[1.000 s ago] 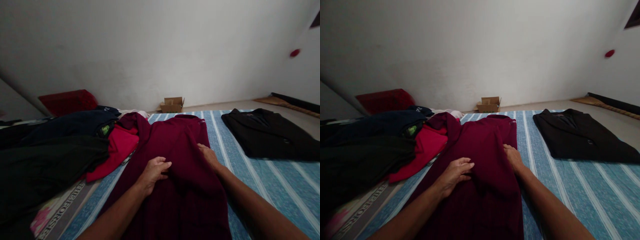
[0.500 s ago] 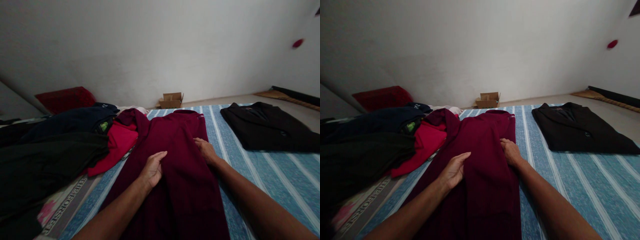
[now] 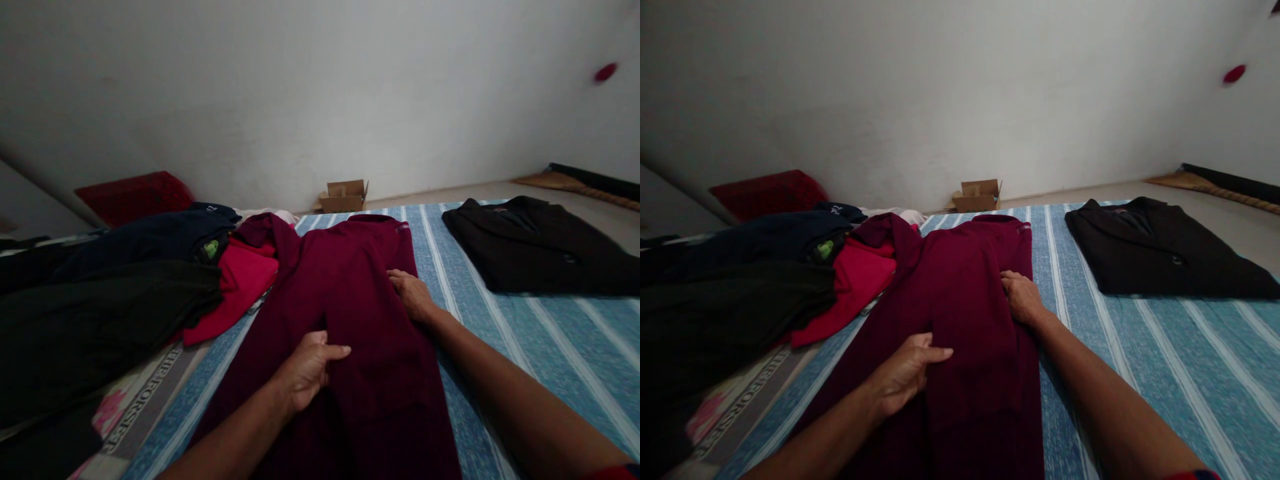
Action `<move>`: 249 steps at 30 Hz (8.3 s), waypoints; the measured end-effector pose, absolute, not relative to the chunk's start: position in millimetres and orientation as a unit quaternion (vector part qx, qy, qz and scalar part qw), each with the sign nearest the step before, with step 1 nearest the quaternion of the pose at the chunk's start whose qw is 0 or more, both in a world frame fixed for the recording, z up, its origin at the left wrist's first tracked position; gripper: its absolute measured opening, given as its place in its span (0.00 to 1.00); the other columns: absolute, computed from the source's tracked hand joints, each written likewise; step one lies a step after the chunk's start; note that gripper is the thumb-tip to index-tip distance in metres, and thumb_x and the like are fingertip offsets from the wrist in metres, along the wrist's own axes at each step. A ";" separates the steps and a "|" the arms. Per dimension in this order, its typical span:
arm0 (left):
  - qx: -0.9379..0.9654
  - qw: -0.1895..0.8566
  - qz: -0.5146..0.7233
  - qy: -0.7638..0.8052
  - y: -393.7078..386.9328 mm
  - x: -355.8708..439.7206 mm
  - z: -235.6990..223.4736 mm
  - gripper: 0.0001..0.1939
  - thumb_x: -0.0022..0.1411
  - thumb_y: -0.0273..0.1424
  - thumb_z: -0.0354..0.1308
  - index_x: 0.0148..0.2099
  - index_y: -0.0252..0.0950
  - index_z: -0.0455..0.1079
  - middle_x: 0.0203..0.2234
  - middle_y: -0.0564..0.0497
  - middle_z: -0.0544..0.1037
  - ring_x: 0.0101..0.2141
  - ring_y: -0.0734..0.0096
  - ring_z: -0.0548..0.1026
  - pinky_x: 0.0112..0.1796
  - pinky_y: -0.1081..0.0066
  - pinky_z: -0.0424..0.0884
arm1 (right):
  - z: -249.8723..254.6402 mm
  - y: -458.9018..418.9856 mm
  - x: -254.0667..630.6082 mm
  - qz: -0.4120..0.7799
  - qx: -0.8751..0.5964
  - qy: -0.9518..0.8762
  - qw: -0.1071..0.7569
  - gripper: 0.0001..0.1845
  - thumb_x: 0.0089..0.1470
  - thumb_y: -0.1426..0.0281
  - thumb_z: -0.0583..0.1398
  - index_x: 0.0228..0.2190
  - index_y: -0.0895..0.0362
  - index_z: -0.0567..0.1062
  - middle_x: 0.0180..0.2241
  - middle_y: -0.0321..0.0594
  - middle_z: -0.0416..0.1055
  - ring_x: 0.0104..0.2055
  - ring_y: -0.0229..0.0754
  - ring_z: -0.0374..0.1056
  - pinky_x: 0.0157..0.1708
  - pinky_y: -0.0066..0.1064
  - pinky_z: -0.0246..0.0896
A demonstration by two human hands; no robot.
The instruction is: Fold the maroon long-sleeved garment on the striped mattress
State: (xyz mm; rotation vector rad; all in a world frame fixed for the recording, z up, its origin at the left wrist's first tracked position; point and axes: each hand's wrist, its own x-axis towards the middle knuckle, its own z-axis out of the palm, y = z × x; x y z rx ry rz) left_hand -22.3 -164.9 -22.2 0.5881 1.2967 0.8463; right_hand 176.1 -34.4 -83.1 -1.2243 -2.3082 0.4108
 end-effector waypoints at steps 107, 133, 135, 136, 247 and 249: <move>0.839 0.067 0.024 0.539 27.1 9.0 -49.7 0.23 0.65 0.36 0.39 0.58 0.33 0.57 0.61 0.41 0.57 0.61 0.61 0.53 0.57 0.59 0.54 | -99.9 -30.1 164.1 0.232 -0.470 -0.772 0.360 0.08 0.43 0.75 0.50 0.17 0.53 0.60 0.42 0.45 0.70 0.46 0.45 0.66 0.46 0.34 0.60; 0.844 0.136 -0.008 0.519 -119.3 8.8 -56.0 0.37 0.63 0.52 0.35 0.65 0.32 0.46 0.65 0.41 0.42 0.63 0.57 0.37 0.59 0.54 0.39 | -107.5 -29.5 183.0 0.123 -0.462 -0.795 0.373 0.19 0.46 0.70 0.53 0.42 0.58 0.73 0.47 0.47 0.65 0.48 0.47 0.64 0.47 0.39 0.62; 0.850 0.115 0.002 0.515 -120.8 8.3 -66.5 0.37 0.62 0.53 0.35 0.65 0.34 0.46 0.65 0.41 0.40 0.64 0.58 0.34 0.59 0.53 0.37 | -111.5 -28.4 183.2 0.108 -0.463 -0.800 0.367 0.19 0.47 0.71 0.53 0.42 0.58 0.73 0.47 0.47 0.64 0.47 0.47 0.64 0.46 0.39 0.63; 0.851 0.109 0.006 0.513 -120.4 8.0 -70.4 0.38 0.62 0.53 0.35 0.65 0.34 0.45 0.65 0.41 0.40 0.63 0.58 0.34 0.59 0.53 0.36 | -113.3 -28.0 183.0 0.099 -0.462 -0.802 0.366 0.19 0.46 0.71 0.53 0.42 0.58 0.73 0.47 0.47 0.64 0.47 0.47 0.64 0.46 0.39 0.63; 0.461 0.231 0.383 0.767 -289.4 -175.3 -44.4 0.20 0.50 0.23 0.51 0.47 0.31 0.69 0.45 0.42 0.76 0.48 0.61 0.72 0.49 0.64 0.68 | -46.8 -245.4 55.7 0.145 -0.416 -0.895 0.075 0.25 0.61 0.63 0.46 0.56 0.58 0.61 0.61 0.50 0.52 0.63 0.52 0.45 0.58 0.49 0.44; 0.461 0.238 0.385 0.763 -289.8 -173.4 -41.1 0.20 0.50 0.22 0.50 0.47 0.30 0.69 0.46 0.42 0.75 0.48 0.61 0.72 0.50 0.64 0.67 | -43.9 -245.4 52.0 0.138 -0.418 -0.894 0.081 0.26 0.60 0.64 0.47 0.57 0.59 0.59 0.61 0.51 0.51 0.63 0.53 0.44 0.58 0.50 0.44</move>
